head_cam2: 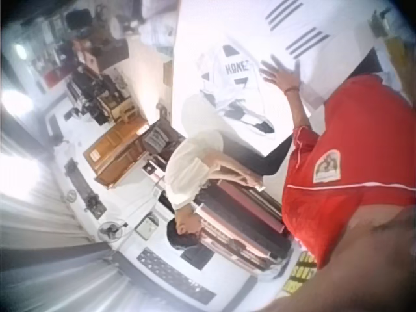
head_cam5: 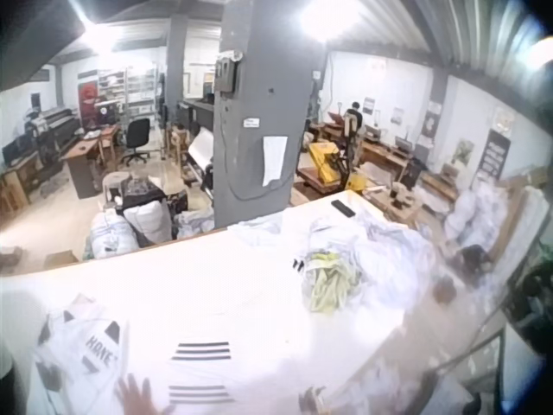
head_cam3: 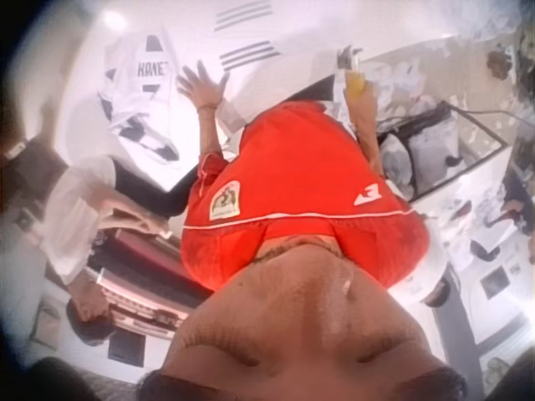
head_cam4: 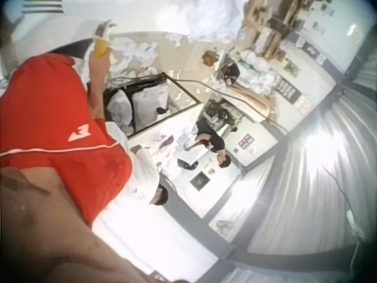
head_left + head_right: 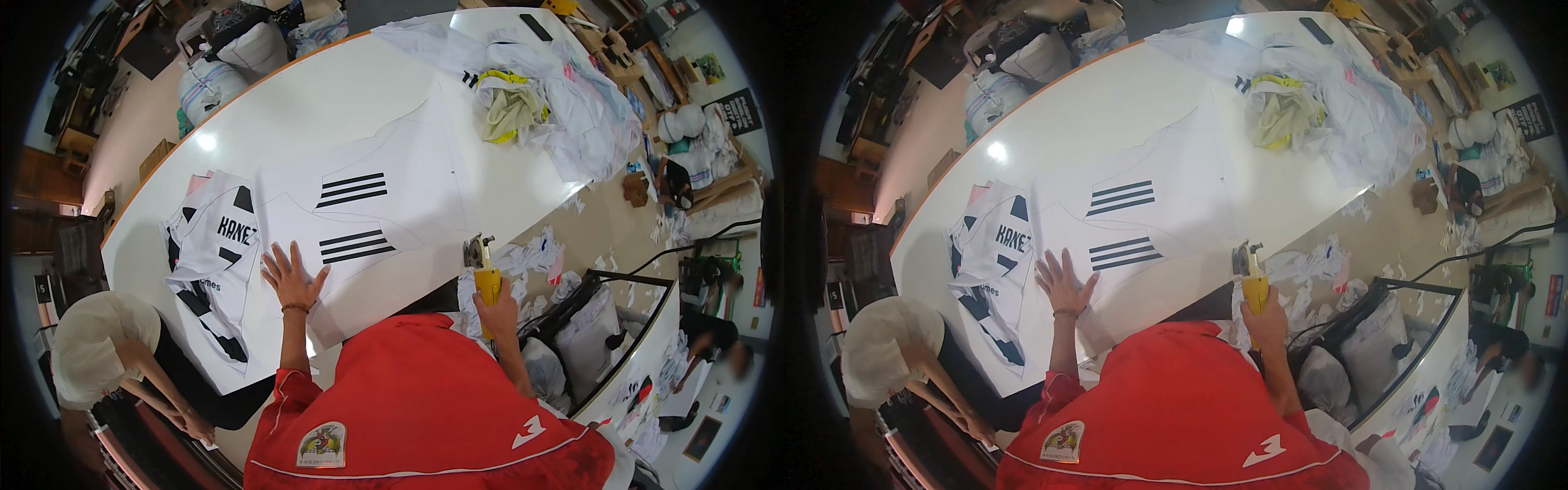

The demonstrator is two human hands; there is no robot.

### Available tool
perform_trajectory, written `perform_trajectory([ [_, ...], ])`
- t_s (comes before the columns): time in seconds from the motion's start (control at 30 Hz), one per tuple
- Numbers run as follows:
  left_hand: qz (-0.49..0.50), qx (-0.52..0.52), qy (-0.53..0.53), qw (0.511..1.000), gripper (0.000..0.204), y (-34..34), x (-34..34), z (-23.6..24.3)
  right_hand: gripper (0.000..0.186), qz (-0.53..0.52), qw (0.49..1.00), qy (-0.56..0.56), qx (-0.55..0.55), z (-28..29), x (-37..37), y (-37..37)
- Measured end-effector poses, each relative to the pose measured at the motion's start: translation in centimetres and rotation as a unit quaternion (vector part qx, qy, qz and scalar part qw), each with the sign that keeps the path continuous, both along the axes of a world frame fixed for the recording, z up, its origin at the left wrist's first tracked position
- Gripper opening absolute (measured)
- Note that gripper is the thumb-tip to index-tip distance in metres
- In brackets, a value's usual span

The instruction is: The person lays out a red soccer jersey and then a white Juventus jersey on a table. Using a yellow electric fabric cutter, they cut along the printed outlines of the jerseys to separate the front and back panels. The person handles the cut pieces and continues cutting along the marked lines.

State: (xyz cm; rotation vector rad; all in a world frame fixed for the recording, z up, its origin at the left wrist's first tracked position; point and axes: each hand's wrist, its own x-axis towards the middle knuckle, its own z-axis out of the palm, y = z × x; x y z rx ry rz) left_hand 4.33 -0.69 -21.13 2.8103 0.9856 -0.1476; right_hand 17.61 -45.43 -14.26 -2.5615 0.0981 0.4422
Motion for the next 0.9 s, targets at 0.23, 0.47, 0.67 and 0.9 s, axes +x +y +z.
perform_trajectory([
  [0.23,-0.001,-0.038,-0.147,0.988,0.101,-2.7,1.4,-2.8,0.064,0.023,0.999,0.002,-0.046,0.0,2.4,1.3],
  [0.47,-0.031,-0.024,-0.147,0.988,0.093,-3.9,2.0,-2.2,0.065,0.033,0.999,-0.010,-0.038,-0.4,3.9,1.3],
  [0.67,-0.032,-0.017,-0.148,0.988,0.092,-3.9,1.9,-2.0,0.064,0.048,0.998,-0.013,-0.038,-0.6,5.4,1.4],
  [0.9,-0.032,-0.009,-0.153,0.988,0.091,-3.8,2.0,-2.3,0.063,0.060,0.997,-0.025,-0.035,-0.8,7.1,2.3],
])
